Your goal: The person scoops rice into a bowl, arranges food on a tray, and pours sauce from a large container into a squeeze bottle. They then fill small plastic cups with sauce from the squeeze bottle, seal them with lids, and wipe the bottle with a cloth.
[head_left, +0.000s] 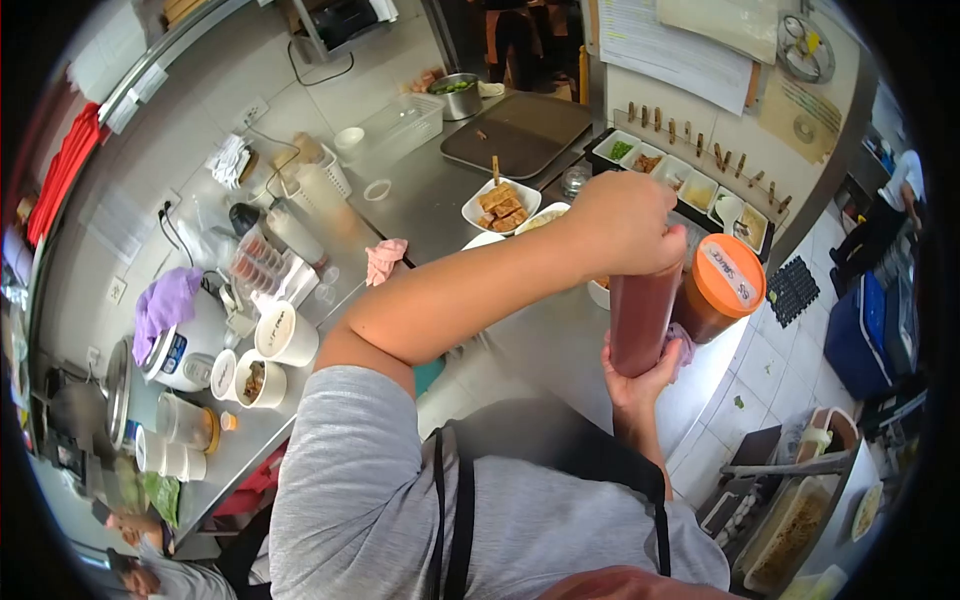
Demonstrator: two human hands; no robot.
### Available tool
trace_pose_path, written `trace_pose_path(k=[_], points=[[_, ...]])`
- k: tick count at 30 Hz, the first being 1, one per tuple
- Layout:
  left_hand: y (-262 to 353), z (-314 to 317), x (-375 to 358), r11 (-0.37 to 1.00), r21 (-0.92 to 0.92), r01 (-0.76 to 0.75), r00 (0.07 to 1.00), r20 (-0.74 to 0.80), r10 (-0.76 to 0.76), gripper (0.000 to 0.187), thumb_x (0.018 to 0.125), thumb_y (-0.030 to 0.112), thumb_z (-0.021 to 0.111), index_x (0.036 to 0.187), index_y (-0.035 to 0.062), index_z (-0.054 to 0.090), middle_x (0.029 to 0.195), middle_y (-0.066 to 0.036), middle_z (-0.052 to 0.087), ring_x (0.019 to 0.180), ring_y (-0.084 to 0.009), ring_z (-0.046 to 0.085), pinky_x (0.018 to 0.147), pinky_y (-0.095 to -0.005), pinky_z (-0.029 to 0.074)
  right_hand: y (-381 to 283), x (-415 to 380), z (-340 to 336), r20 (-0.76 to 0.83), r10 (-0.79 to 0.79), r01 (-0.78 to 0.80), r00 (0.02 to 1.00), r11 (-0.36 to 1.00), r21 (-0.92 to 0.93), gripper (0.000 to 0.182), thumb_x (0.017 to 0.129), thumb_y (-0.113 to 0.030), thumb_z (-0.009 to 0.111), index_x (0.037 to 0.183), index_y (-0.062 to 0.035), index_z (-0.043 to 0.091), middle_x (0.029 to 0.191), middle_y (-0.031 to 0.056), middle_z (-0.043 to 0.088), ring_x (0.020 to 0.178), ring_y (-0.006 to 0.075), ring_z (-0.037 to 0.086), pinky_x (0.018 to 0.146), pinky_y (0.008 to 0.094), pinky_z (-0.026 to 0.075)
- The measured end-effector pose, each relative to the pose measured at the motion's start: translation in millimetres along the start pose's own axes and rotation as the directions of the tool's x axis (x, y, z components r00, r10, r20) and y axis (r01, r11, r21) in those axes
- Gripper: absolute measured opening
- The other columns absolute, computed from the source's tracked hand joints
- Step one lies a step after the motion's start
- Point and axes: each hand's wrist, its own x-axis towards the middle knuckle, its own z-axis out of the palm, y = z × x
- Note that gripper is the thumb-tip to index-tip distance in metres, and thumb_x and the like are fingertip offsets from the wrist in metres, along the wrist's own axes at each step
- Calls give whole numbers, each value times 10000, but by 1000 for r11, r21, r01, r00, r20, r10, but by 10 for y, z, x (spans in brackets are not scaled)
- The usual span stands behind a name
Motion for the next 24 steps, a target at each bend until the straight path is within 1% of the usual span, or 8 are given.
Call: trace_pose_path(k=[4,9,12,15,17,20,21,24], points=[[-43,6,-91,999,1,-36,999,14,36,252,643,250,524,569,10,531,588,-156,535,567,-320,536,531,-393,437,62,-14,35,-89,99,-104,991,993,-51,615,783,-610,320,1064,-85,471,892,129,546,777,277,539,563,332,458],[-165,39,-230,999,32,3,1000,29,-4,259,647,263,537,573,15,528,605,-137,538,560,-324,533,519,-402,437,189,19,-147,115,212,-203,970,976,-82,598,768,-594,371,1102,-105,458,905,113,529,838,275,508,579,345,462],[-207,-115,-517,967,-250,46,982,-167,-90,278,608,282,627,684,27,546,735,-114,547,682,-309,544,589,-386,441,263,204,-63,357,314,-282,880,949,-141,595,771,-586,387,1148,-128,429,1014,90,503,929,277,486,641,365,468],[-333,-204,-816,947,-294,-131,873,-488,-30,492,543,277,719,928,42,520,884,-101,512,845,-281,516,718,-353,426,424,160,333,448,390,-335,805,921,-198,617,771,-596,393,1204,-156,382,1159,60,444,1064,268,432,765,416,442],[-396,-245,-1003,881,-472,-27,867,-450,-215,638,520,256,743,1052,54,453,931,-106,491,914,-267,480,785,-337,396,615,175,467,476,427,-337,769,903,-266,681,761,-641,367,1268,-191,304,1272,26,371,1186,232,347,927,476,332],[-612,-374,-1279,886,-463,29,859,-442,-259,745,528,233,748,1153,56,382,952,-120,483,912,-253,488,815,-316,391,1038,326,234,501,316,-82,805,897,-434,749,736,-639,430,1269,-131,294,1256,36,390,1142,230,400,908,411,375],[-696,-451,-1367,884,-465,54,855,-435,-281,741,526,230,748,1148,55,386,956,-123,483,907,-253,491,809,-316,395,1145,357,243,630,266,145,729,840,-523,840,653,-565,621,1257,-81,295,1230,68,403,1124,220,412,916,367,360],[-960,-616,-1642,877,-465,123,875,-367,-317,759,519,221,748,1155,44,374,962,-137,481,893,-261,503,794,-319,405,1313,409,575,708,482,401,517,594,-697,919,537,-426,779,1223,-24,317,1189,106,420,1096,215,431,898,345,362]])
